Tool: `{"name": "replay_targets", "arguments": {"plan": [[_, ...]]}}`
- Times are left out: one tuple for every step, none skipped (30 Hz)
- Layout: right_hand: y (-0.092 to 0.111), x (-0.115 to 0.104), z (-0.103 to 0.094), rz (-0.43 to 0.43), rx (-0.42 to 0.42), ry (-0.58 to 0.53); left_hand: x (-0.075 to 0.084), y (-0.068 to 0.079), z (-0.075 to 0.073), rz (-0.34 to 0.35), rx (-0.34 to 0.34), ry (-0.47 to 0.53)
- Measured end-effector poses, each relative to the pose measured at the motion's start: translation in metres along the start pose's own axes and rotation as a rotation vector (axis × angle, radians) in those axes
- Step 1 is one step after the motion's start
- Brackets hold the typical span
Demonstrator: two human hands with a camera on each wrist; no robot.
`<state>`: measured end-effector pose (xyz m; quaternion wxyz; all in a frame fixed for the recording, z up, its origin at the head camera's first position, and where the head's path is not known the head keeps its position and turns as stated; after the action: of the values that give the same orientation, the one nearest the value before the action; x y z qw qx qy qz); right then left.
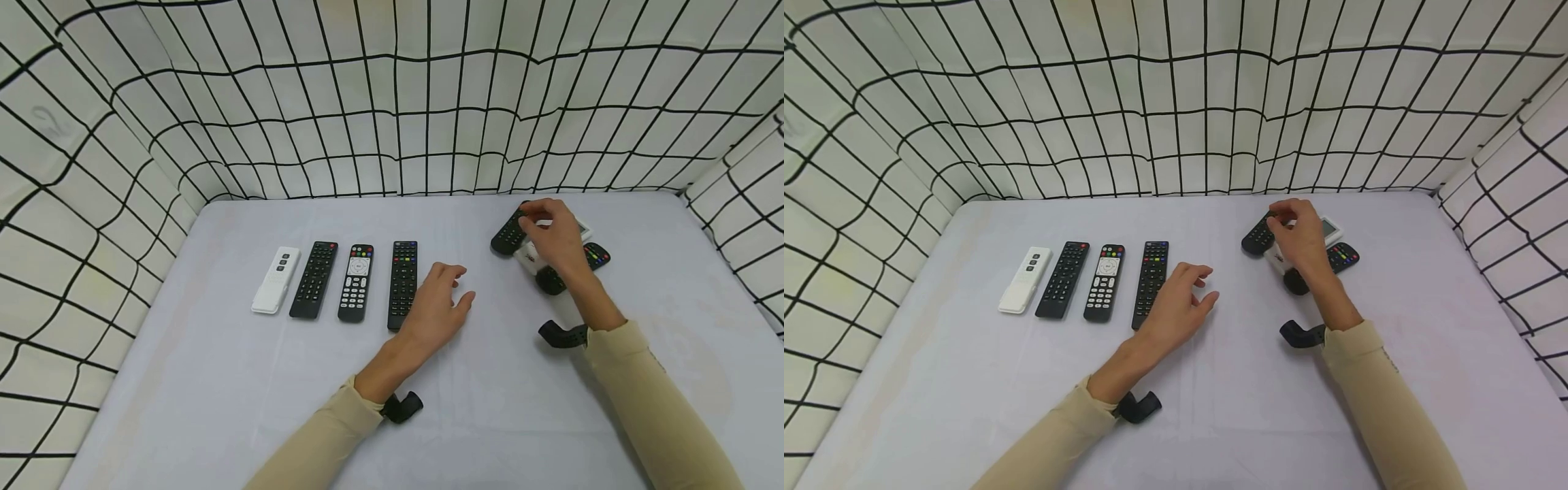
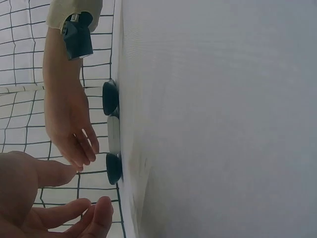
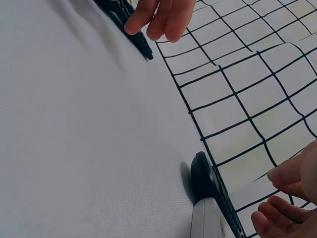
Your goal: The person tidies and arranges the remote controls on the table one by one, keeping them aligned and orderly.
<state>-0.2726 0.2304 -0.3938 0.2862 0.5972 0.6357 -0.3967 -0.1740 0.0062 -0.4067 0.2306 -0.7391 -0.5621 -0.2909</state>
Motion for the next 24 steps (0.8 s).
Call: {"name": "replay_targets", "arguments": {"plan": [[-0.001, 0.001, -0.001, 0.010, 0.003, -0.002, 0.000, -0.001, 0.001, -0.004, -0.002, -0.003], [-0.002, 0.001, -0.001, 0.018, 0.007, -0.003, 0.001, -0.002, 0.001, -0.008, -0.003, -0.007], [-0.002, 0.002, -0.002, 0.027, 0.011, -0.003, 0.001, -0.002, 0.002, -0.011, -0.003, -0.005], [-0.003, 0.003, -0.003, 0.036, 0.016, -0.002, 0.002, -0.003, 0.003, -0.015, -0.004, -0.002], [-0.004, 0.005, -0.003, 0.046, 0.019, 0.000, 0.002, -0.004, 0.004, -0.021, -0.008, -0.002], [-0.004, 0.006, -0.003, 0.057, 0.023, 0.001, 0.002, -0.004, 0.005, -0.029, -0.014, -0.002], [-0.005, 0.008, -0.003, 0.068, 0.025, 0.000, 0.002, -0.005, 0.006, -0.037, -0.023, -0.002], [-0.005, 0.009, -0.004, 0.079, 0.027, -0.002, 0.002, -0.005, 0.007, -0.043, -0.030, -0.005], [-0.006, 0.010, -0.004, 0.091, 0.028, -0.001, 0.002, -0.005, 0.009, -0.047, -0.037, -0.007], [-0.007, 0.012, -0.004, 0.100, 0.030, -0.003, 0.002, -0.006, 0.010, -0.051, -0.044, -0.014], [-0.007, 0.012, -0.004, 0.107, 0.031, -0.003, 0.002, -0.006, 0.011, -0.055, -0.051, -0.020], [-0.008, 0.013, -0.004, 0.113, 0.033, -0.005, 0.003, -0.007, 0.012, -0.055, -0.054, -0.021], [-0.009, 0.013, -0.005, 0.117, 0.034, -0.006, 0.003, -0.008, 0.012, -0.053, -0.053, -0.020], [-0.010, 0.014, -0.005, 0.119, 0.034, -0.004, 0.004, -0.009, 0.013, -0.052, -0.053, -0.022], [-0.010, 0.014, -0.006, 0.124, 0.035, -0.001, 0.005, -0.010, 0.013, -0.053, -0.052, -0.023], [-0.011, 0.014, -0.007, 0.130, 0.034, 0.002, 0.006, -0.012, 0.014, -0.053, -0.053, -0.024], [-0.012, 0.014, -0.007, 0.136, 0.033, 0.009, 0.006, -0.013, 0.014, -0.052, -0.053, -0.026], [-0.013, 0.014, -0.008, 0.145, 0.028, 0.017, 0.007, -0.014, 0.015, -0.052, -0.053, -0.028], [-0.014, 0.015, -0.008, 0.151, 0.020, 0.029, 0.008, -0.016, 0.015, -0.052, -0.053, -0.032], [-0.015, 0.015, -0.009, 0.158, 0.011, 0.043, 0.009, -0.018, 0.016, -0.051, -0.052, -0.038], [-0.016, 0.015, -0.009, 0.165, 0.002, 0.053, 0.010, -0.019, 0.017, -0.050, -0.049, -0.042], [-0.017, 0.015, -0.009, 0.170, -0.010, 0.064, 0.010, -0.020, 0.018, -0.051, -0.048, -0.046], [-0.017, 0.016, -0.009, 0.176, -0.022, 0.074, 0.010, -0.022, 0.019, -0.055, -0.049, -0.050], [-0.018, 0.017, -0.008, 0.182, -0.035, 0.084, 0.011, -0.023, 0.020, -0.061, -0.051, -0.056]]}}
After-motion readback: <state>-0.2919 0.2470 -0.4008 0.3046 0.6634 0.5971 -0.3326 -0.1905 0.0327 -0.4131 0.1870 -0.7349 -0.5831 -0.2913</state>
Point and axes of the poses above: each hand's wrist, its own y-axis away from the middle knuckle, its own z-axis out of the palm, x = y × z, the point moved 4 cm from there along -y, towards the middle knuckle, and after that the axes turned 4 degrees about -y, right-handed, at the moved point
